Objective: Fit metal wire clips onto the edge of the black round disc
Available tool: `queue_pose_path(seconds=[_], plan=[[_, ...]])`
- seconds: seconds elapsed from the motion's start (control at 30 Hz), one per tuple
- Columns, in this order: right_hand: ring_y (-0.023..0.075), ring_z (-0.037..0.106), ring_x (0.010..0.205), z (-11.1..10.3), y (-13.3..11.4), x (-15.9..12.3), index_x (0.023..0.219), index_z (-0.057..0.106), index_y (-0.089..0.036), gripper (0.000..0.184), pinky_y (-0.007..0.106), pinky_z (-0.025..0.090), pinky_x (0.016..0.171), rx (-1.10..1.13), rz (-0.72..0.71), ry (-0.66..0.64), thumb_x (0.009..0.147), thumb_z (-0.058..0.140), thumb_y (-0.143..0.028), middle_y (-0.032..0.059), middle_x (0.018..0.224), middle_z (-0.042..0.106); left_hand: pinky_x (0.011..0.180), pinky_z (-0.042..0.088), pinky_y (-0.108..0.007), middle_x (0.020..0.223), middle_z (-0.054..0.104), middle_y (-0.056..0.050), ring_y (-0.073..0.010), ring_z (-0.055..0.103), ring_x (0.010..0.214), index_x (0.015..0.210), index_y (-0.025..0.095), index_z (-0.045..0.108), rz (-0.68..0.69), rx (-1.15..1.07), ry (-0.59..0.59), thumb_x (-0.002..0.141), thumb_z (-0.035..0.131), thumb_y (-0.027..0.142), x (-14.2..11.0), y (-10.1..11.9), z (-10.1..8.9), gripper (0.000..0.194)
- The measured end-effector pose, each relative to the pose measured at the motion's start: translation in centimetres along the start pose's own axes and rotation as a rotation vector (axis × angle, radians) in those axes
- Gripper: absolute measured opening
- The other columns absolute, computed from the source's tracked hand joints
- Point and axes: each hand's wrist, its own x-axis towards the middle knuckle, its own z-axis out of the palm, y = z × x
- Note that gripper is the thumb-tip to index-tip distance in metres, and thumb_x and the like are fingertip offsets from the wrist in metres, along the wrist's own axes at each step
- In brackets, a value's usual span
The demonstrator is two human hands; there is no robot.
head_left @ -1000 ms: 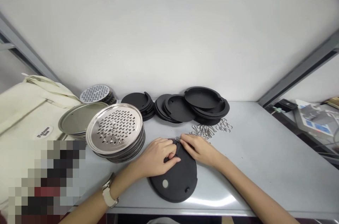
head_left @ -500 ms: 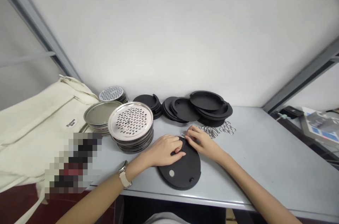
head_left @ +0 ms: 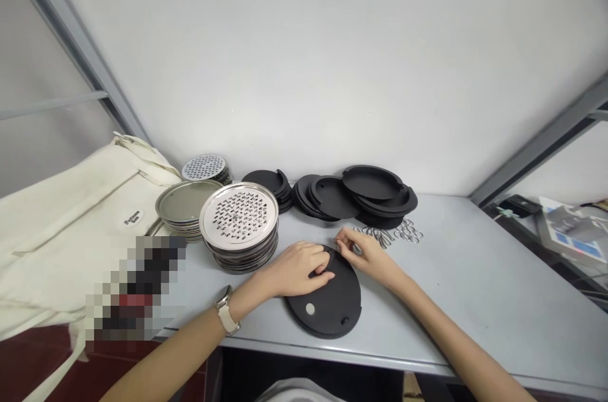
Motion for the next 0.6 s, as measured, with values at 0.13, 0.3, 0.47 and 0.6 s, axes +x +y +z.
queue_pose_path(seconds=[0.13,0.3,0.47,0.6], plan=[[0.0121,0.043,0.060,-0.2,0.0,0.0,0.075,0.048,-0.020,0.022,0.023,0.035,0.059,-0.008,0.019,-0.002,0.094,0.044,-0.031,-0.0040,0.064,0.045,0.067,0.036,-0.025,0.070,0.048,0.003,-0.0130,0.045,0.066,0.070,0.020,0.039,-0.016,-0.025,-0.001,0.089,0.055,0.029,0.0,0.0,0.0,0.027],[0.0124,0.040,0.061,-0.6,-0.1,-0.1,0.068,0.041,-0.020,0.029,0.024,0.033,0.060,0.034,0.008,0.020,0.094,0.043,-0.031,-0.0041,0.062,0.040,0.067,0.036,-0.026,0.070,0.048,0.003,-0.0134,0.045,0.066,0.070,0.020,0.040,-0.002,-0.022,0.006,0.088,0.055,0.028,0.0,-0.1,-0.1,0.025],[0.0112,0.035,0.056,-0.3,0.4,0.2,0.067,0.038,-0.020,0.027,0.024,0.029,0.056,-0.012,0.056,-0.067,0.092,0.044,-0.028,-0.0053,0.060,0.036,0.066,0.036,-0.026,0.069,0.048,0.003,-0.0134,0.045,0.066,0.070,0.020,0.041,0.002,-0.009,0.010,0.087,0.055,0.028,0.0,0.0,0.0,0.024],[0.0106,0.034,0.055,0.2,1.2,0.5,0.070,0.039,-0.020,0.024,0.023,0.028,0.054,-0.003,0.069,-0.112,0.091,0.045,-0.029,-0.0059,0.059,0.037,0.067,0.036,-0.026,0.070,0.048,0.003,-0.0133,0.046,0.066,0.070,0.020,0.040,-0.001,0.000,0.013,0.087,0.056,0.027,0.1,0.0,0.0,0.025]])
